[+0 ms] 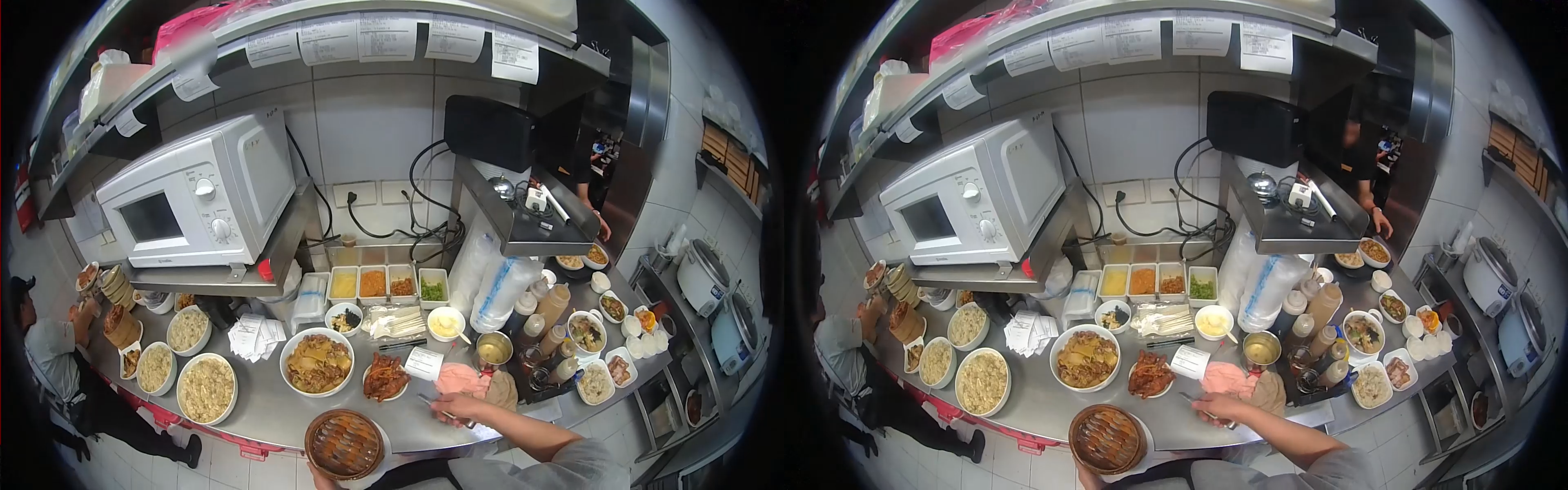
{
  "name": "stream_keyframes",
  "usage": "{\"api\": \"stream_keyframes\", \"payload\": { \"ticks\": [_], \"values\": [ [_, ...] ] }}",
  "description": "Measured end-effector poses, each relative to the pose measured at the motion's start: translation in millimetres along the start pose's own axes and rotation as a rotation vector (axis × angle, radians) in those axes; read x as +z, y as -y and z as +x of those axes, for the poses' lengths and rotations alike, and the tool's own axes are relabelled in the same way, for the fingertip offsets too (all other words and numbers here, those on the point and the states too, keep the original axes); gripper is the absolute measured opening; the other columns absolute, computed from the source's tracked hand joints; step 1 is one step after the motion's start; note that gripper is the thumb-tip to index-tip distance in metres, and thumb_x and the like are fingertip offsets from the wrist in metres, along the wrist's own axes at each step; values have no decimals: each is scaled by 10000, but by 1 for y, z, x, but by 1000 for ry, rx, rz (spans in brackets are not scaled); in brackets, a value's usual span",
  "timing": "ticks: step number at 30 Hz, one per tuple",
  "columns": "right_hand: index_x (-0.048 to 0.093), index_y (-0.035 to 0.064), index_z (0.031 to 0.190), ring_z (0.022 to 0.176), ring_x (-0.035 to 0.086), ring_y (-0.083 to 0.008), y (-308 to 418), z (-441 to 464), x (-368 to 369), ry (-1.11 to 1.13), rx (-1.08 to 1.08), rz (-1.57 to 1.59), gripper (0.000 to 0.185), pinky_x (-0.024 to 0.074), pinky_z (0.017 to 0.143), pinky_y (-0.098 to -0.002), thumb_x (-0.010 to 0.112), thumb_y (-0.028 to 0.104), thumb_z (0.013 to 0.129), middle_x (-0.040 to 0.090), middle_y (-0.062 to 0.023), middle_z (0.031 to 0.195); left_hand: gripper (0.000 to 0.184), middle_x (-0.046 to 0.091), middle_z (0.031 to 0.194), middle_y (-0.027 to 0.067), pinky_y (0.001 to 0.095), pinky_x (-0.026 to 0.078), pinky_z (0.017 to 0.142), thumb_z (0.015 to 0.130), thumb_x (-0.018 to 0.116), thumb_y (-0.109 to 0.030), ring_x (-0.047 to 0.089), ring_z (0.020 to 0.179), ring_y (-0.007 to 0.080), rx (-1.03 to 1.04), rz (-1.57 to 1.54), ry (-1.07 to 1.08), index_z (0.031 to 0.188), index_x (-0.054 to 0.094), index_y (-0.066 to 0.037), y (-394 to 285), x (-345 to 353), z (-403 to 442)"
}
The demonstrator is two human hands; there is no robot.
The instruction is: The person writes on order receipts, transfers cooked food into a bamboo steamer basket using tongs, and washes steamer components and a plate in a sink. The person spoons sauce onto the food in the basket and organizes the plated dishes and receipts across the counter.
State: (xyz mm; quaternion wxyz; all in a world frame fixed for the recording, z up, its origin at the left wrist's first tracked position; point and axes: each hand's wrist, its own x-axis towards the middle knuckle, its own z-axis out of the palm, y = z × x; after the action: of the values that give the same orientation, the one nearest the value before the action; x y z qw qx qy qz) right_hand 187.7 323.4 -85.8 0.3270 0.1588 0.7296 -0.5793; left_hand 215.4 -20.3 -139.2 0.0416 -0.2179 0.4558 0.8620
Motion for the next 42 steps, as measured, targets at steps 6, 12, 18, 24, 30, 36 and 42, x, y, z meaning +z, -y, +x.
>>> {"api": "stream_keyframes", "payload": {
  "ticks": [6,12,18,24,30,36,42],
  "values": [
    [520,96,789,473,507,-146,-7,50,16,86,105,351,220,429,406,-288,522,290,893,526,-5,619,573,388,1331,139,387,381,951,912,427,-451,412,1179,272,34,-30,-68,1334,358,-69,1,7,-11],
    [524,111,787,558,565,-160,16,57,16,37,104,263,188,478,478,-306,535,274,881,532,-6,625,510,461,1277,107,415,413,943,961,234,-419,485,1123,271,124,-59,78,1300,377,-66,28,-17,9],
    [568,83,876,578,585,-176,20,67,6,-3,140,273,169,510,532,-328,538,249,865,552,-21,644,521,517,1194,120,421,437,902,935,329,-470,511,1081,259,-110,-149,-188,1257,434,-74,38,-22,13],
    [539,55,847,504,542,-184,29,72,6,-20,141,290,146,482,460,-327,509,195,880,533,-44,624,598,394,1348,133,409,302,1023,932,318,-491,351,1247,254,-167,-276,-140,1344,340,-58,44,-25,16],
    [515,45,806,453,459,-153,37,69,3,23,86,216,148,377,392,-290,499,172,881,496,-36,595,667,304,1406,146,499,297,1023,922,184,-546,300,1292,308,-251,-285,123,1392,229,-76,38,-28,5],
    [486,73,758,384,381,-117,42,64,-1,38,105,148,146,325,368,-281,516,168,865,463,-20,575,754,254,1420,129,597,312,948,857,222,-666,296,1288,324,-207,-5,183,1405,125,-158,8,-16,-18],
    [494,86,779,386,380,-106,41,60,-11,55,169,169,117,310,367,-266,522,161,865,469,-17,586,750,87,1459,123,616,353,908,893,316,-580,216,1316,357,-216,-54,220,1399,-122,-242,12,-15,-12]
  ]
}}
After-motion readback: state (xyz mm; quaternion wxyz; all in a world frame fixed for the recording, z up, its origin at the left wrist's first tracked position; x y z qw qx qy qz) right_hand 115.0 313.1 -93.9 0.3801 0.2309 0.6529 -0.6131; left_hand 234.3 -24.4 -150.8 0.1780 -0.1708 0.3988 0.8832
